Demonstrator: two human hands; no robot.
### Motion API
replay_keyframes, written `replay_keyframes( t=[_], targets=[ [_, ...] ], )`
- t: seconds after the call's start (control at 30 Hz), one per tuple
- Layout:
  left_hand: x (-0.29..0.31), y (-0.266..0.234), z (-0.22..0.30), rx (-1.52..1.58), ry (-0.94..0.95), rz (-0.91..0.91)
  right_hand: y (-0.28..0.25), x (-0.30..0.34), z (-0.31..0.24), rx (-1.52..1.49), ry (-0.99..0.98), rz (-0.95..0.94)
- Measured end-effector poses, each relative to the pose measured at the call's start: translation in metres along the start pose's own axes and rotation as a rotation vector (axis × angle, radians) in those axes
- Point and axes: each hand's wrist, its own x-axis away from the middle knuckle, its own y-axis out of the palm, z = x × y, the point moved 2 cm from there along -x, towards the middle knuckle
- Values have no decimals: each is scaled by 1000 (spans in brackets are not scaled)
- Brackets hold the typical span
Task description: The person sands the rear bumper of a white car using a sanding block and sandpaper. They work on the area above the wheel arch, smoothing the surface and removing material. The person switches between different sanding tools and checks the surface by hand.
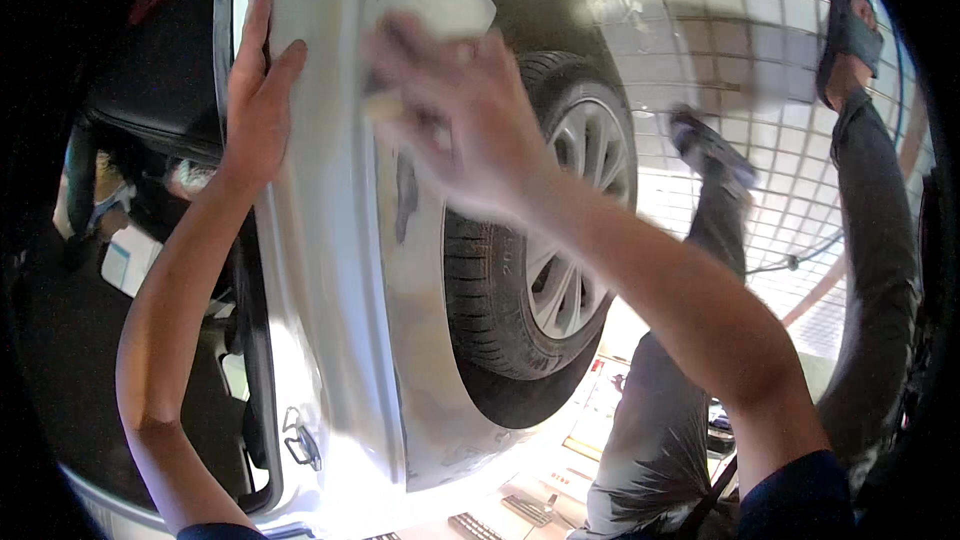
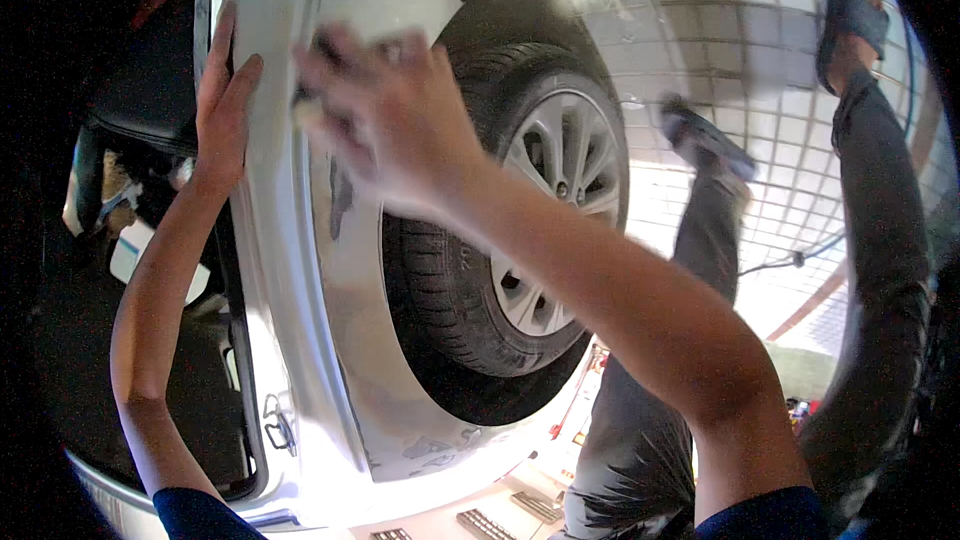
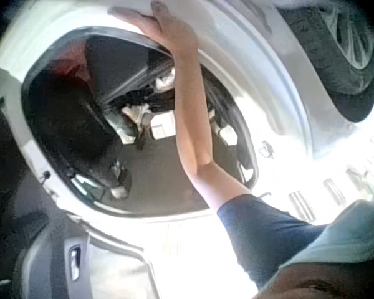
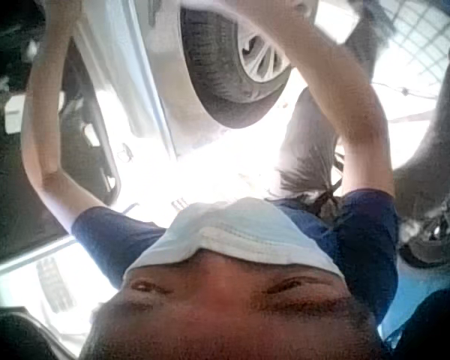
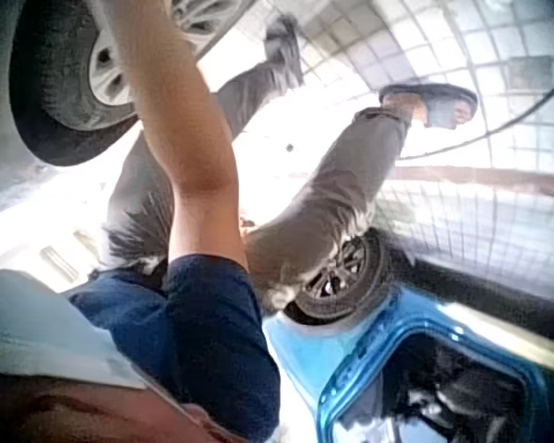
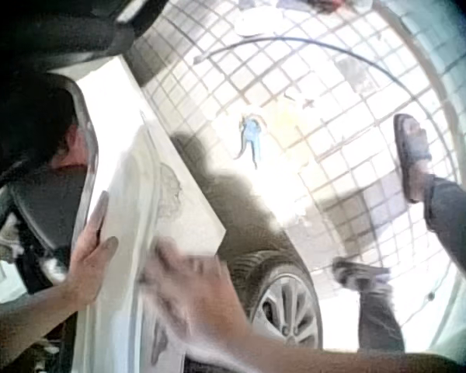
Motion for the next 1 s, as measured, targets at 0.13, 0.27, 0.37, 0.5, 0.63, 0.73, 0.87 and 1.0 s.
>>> replay_keyframes(
  t=[0.13,0.27,0.37,0.5,0.63,0.73,0.87,1.0],
  targets=[
    [-7,-3,8,-74,-44,-23,-2,22,-33,-16,59,-296],
    [-9,-3,11,-189,9,-20,-23,124,-100,-437,-52,-141],
    [-10,9,25,-56,-93,-12,-4,91,-51,-396,-116,-205],
    [-10,1,13,-166,31,-13,-2,6,31,-41,62,-50],
    [-9,-1,21,-295,119,-33,-26,100,-52,-247,-158,-175],
    [-10,-6,10,-256,178,-67,-13,96,-47,-315,-326,-157],
    [-9,-9,13,-269,224,-11,-7,-1,16,-103,-252,-58],
    [6,-8,17,-631,250,70,-6,23,-8,-202,-421,-85]
  ],
)
